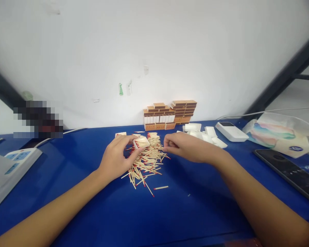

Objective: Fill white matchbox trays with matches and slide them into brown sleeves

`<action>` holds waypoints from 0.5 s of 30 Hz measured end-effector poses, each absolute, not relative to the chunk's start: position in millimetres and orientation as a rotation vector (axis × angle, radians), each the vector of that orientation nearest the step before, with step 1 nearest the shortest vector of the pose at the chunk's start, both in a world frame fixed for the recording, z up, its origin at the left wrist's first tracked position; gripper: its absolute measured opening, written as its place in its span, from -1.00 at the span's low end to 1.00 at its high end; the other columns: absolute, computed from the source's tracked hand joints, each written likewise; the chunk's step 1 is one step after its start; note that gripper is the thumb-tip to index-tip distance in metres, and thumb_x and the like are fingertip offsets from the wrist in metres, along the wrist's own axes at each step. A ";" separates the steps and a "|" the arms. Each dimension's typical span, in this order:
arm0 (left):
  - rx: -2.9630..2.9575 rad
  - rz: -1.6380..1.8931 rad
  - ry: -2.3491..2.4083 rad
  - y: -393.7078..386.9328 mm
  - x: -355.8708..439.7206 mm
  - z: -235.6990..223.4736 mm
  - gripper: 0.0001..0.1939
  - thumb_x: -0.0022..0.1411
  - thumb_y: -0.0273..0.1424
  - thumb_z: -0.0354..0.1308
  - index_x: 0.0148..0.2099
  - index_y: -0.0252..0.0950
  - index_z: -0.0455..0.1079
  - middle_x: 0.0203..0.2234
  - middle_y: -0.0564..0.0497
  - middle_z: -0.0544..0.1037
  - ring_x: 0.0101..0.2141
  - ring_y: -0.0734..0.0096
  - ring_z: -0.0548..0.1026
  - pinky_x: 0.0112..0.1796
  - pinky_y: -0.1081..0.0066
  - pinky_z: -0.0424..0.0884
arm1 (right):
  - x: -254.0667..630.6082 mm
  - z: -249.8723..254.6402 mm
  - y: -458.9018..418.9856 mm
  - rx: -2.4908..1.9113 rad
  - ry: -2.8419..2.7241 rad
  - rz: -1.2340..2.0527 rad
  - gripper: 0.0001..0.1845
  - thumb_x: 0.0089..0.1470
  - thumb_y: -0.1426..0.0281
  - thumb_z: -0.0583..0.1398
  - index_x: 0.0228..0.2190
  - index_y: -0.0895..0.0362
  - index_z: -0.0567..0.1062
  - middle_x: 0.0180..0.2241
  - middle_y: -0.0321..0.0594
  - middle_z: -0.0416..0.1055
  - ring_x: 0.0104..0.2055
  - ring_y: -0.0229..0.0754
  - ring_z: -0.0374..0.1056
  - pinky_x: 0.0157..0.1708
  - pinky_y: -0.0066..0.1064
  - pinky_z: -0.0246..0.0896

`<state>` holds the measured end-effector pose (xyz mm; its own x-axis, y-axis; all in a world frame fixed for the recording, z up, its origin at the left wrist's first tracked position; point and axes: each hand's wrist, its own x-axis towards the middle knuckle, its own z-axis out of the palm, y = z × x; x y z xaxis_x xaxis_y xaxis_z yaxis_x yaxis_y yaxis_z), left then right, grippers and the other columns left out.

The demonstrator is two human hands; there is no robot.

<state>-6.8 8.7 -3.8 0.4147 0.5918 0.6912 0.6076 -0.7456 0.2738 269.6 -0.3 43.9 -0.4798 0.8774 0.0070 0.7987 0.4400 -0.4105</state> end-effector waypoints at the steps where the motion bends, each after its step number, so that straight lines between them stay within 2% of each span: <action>1: -2.620 -1.275 -1.113 7.4 -5.9 -3.4 -0.69 0.36 -0.25 0.29 0.06 -0.29 0.47 -0.19 -0.08 0.62 -0.25 0.27 0.55 -0.18 0.23 0.50 | 270.7 45.6 0.1 -1.479 -2.462 0.522 -0.77 0.30 0.23 0.14 -0.37 0.07 0.40 -0.46 -0.25 0.43 -0.45 -0.21 0.24 -0.44 -0.32 0.00; 15: -2.594 -1.310 -1.197 6.4 -5.0 -2.3 -0.69 0.36 -0.23 0.28 0.05 -0.27 0.47 -0.23 -0.06 0.62 -0.28 0.26 0.53 -0.21 0.23 0.50 | 276.0 48.2 3.4 -1.454 -2.390 0.514 -0.73 0.33 0.16 0.13 -0.34 0.06 0.39 -0.45 -0.27 0.41 -0.45 -0.21 0.21 -0.44 -0.32 0.00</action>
